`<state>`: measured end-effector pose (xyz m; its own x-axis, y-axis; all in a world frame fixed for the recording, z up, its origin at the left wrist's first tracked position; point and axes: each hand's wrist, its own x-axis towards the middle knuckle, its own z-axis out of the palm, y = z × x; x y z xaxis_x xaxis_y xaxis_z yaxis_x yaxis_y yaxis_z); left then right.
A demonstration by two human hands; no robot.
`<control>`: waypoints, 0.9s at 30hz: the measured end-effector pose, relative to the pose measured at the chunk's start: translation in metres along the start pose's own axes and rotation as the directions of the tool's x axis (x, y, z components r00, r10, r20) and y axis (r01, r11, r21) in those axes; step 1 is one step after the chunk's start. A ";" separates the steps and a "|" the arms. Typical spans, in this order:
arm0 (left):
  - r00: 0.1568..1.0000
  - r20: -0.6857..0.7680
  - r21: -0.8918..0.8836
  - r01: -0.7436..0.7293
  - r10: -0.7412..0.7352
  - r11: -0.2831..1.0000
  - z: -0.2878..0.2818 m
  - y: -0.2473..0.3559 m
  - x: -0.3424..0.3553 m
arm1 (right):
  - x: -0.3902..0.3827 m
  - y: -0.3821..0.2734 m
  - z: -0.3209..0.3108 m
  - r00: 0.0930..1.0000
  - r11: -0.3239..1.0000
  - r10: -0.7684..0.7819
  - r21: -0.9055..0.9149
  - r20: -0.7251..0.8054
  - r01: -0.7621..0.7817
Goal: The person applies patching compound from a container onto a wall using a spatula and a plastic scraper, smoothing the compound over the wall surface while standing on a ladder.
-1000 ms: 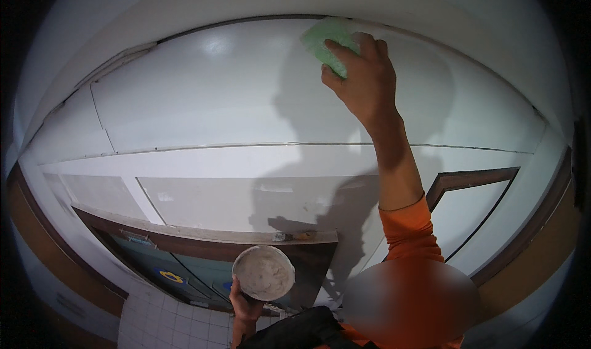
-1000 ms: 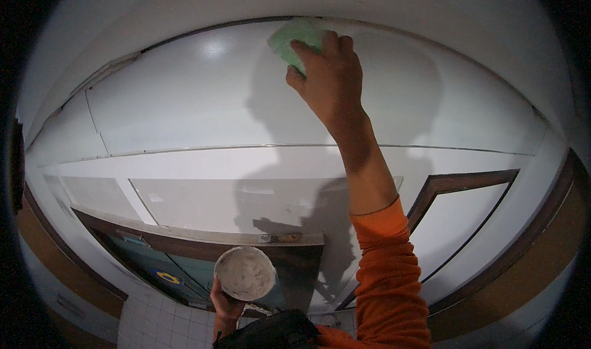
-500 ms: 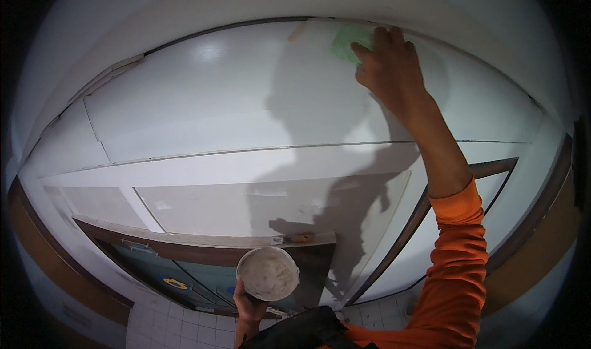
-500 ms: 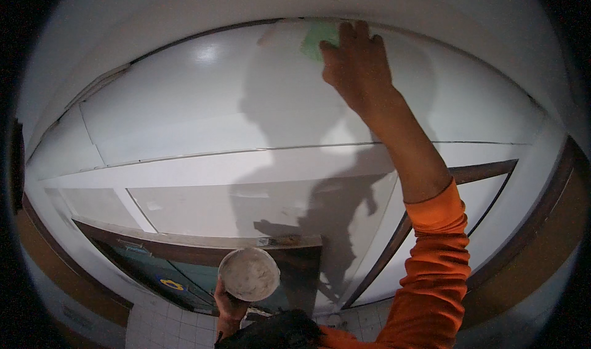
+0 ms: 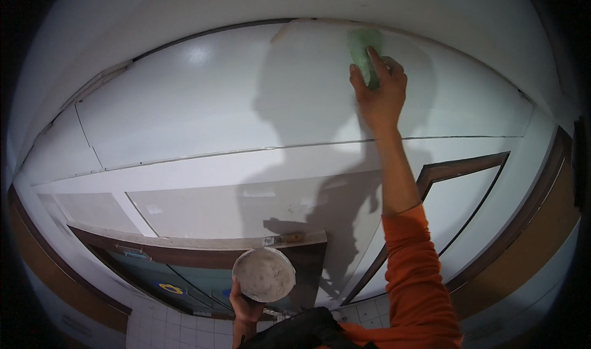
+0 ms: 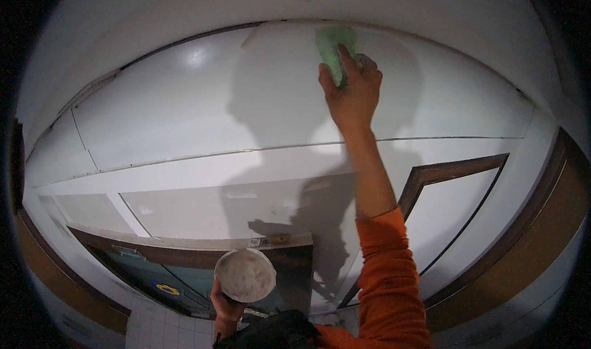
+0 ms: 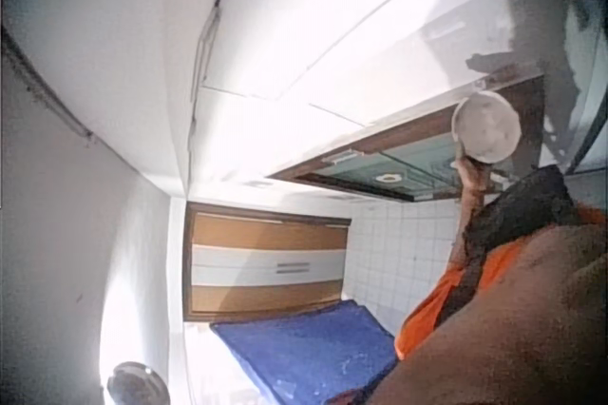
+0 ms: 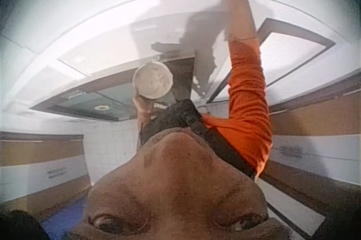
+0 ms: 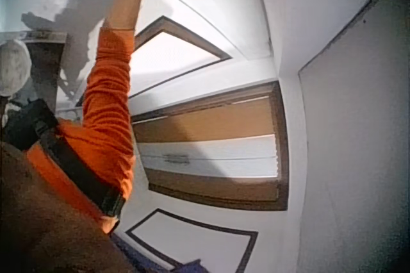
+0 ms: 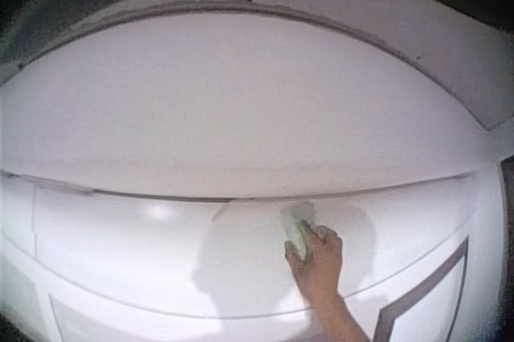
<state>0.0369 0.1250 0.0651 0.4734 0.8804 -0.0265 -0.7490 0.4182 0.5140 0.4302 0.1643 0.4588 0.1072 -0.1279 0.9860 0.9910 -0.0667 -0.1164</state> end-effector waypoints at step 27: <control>1.000 0.005 0.036 0.020 -0.020 0.999 0.004 -0.004 0.004 | 0.029 -0.039 -0.032 0.939 0.985 0.105 -0.164 0.327 -0.054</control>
<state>0.0431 0.1259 0.0661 0.4909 0.8706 -0.0326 -0.7221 0.4275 0.5439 0.3922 0.1311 0.4879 0.2316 0.1964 0.9528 0.9572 -0.2207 -0.1872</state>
